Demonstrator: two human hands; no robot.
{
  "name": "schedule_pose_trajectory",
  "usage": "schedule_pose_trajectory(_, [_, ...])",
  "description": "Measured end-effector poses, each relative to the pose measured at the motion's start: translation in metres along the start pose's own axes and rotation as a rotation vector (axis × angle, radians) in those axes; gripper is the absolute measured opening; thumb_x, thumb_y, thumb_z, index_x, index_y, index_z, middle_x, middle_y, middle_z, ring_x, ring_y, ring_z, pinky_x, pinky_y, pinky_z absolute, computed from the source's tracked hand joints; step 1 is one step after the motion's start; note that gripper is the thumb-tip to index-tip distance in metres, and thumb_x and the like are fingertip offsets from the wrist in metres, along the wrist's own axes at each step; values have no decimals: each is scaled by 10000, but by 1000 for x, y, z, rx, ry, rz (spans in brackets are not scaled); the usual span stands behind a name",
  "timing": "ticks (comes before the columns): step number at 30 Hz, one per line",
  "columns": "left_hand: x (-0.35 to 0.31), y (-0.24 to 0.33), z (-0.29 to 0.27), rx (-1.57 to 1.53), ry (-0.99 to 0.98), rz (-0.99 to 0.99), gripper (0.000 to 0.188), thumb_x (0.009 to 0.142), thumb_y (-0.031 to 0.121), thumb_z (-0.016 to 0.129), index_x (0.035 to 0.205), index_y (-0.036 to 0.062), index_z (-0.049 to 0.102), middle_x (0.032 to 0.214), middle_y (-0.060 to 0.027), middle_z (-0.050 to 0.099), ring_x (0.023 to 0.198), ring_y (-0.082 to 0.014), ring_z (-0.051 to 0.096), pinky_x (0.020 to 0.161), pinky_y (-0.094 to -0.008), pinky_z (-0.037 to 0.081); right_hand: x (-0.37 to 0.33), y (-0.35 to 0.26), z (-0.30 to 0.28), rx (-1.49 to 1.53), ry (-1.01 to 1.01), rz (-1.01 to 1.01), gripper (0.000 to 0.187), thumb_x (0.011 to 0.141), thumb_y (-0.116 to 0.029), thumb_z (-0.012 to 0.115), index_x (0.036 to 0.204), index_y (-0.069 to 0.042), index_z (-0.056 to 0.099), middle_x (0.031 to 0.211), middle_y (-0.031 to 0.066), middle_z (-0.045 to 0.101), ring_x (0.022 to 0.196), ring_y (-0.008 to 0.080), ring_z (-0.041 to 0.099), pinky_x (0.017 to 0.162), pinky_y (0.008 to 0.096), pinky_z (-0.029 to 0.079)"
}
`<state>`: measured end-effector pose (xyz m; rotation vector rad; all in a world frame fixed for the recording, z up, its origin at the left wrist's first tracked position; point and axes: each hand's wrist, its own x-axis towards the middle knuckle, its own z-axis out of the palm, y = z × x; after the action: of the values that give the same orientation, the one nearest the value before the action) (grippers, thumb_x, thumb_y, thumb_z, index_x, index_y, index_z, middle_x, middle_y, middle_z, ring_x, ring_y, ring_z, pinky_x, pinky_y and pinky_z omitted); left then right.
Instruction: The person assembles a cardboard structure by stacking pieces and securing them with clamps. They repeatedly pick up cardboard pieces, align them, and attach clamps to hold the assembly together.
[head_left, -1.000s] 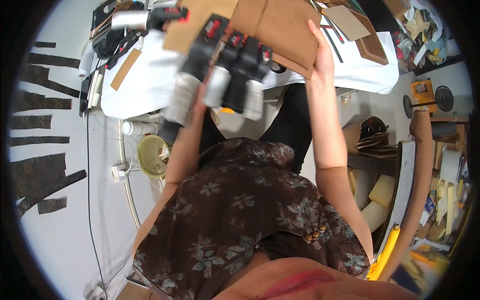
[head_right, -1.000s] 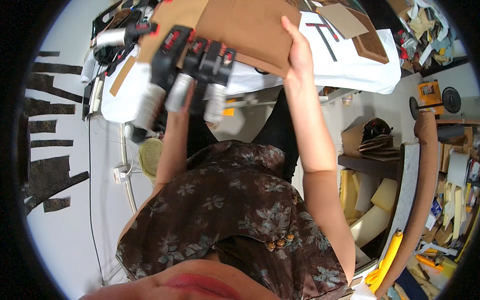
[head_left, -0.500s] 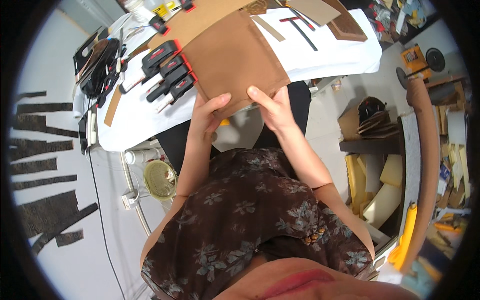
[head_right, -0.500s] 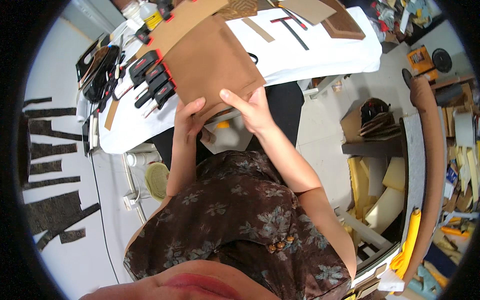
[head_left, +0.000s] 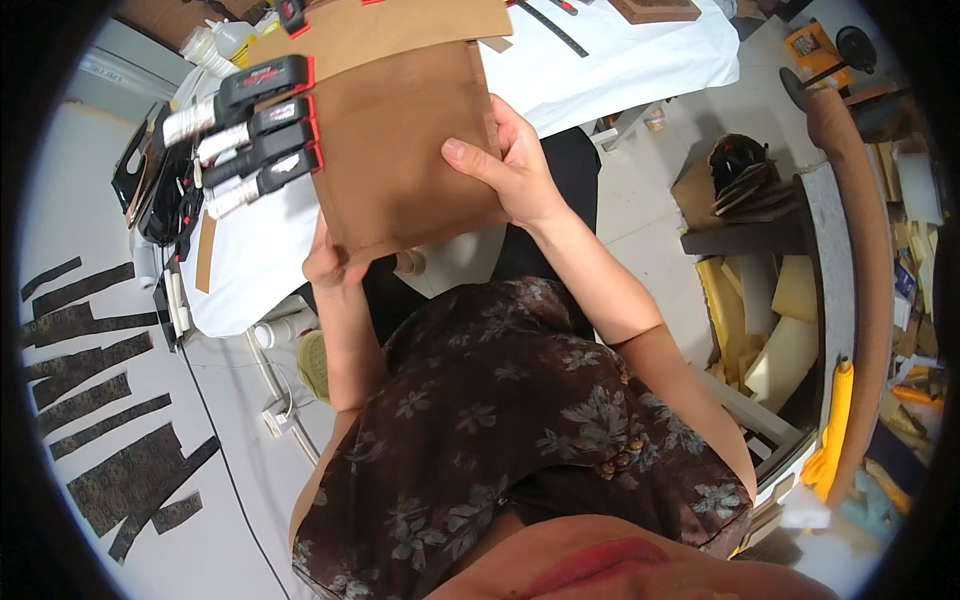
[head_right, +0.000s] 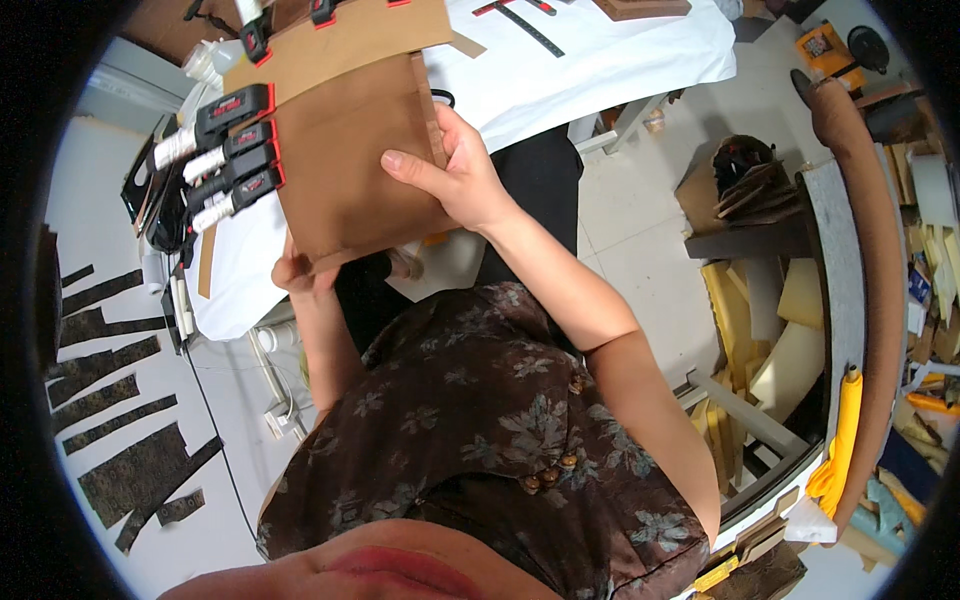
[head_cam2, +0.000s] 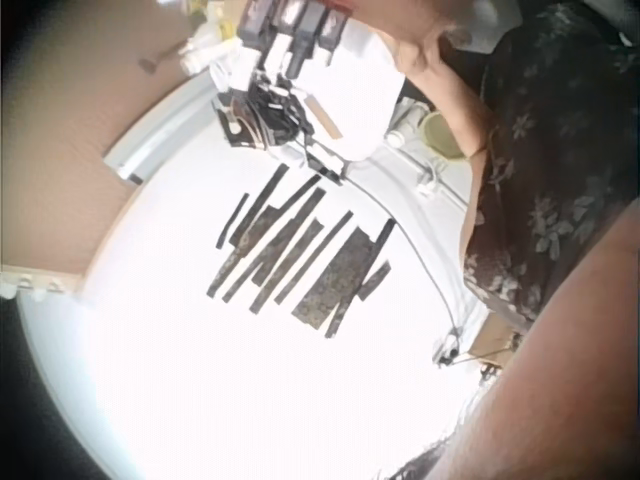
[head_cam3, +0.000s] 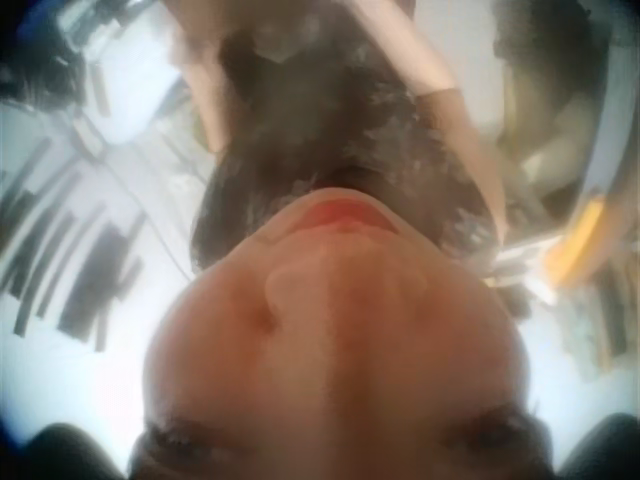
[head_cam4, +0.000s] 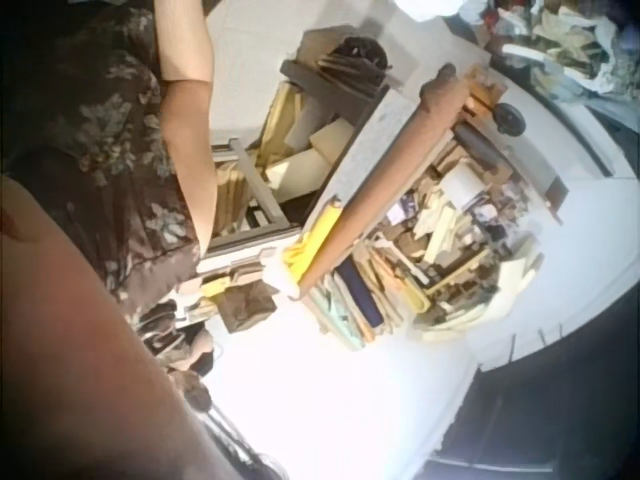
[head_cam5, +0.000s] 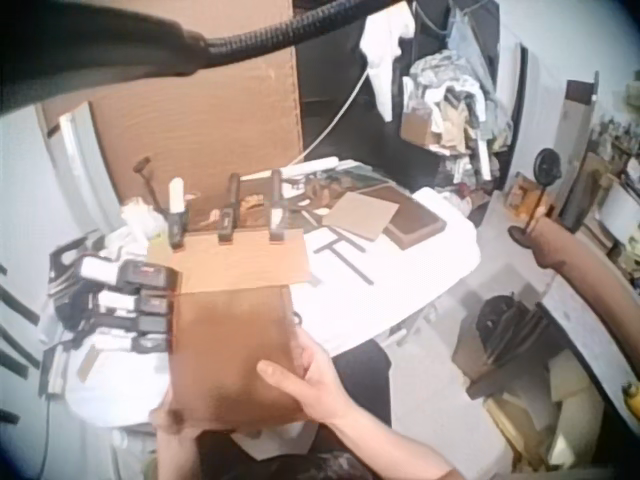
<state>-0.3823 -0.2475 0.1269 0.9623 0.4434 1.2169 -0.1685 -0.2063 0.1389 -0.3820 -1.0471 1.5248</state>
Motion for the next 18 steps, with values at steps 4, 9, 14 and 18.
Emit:
schedule_pose_trajectory(4, [-1,-32,16,-119,119,97,1201,588,656,763,1487,132,164,1530,-78,181,1409,-284,185,1133,-483,197,-1,8,1,-44,64,-48,531,871,-136,673,1292,14,386,1200,105,576,1097,156,560,948,307,450])
schedule_pose_trajectory(9, [2,-63,26,-108,425,227,875,817,507,613,1464,73,215,1504,-114,246,1386,-285,245,1135,-488,213,-1,16,18,-169,133,-191,592,841,-157,703,1293,13,362,1220,124,541,1117,170,531,946,326,448])
schedule_pose_trajectory(14, [15,-52,21,-167,576,197,715,894,363,521,1444,4,237,1479,-163,290,1365,-331,284,1135,-481,233,-5,21,13,-263,58,-125,647,805,-202,741,1274,22,356,1160,123,558,1090,149,523,910,310,453])
schedule_pose_trajectory(18, [20,-40,-45,-628,152,-17,728,863,343,541,1438,-5,262,1449,-180,350,1347,-331,327,1105,-500,289,-1,-27,-54,-779,28,-434,430,778,-340,767,1011,-16,605,853,98,649,697,187,657,609,268,512])
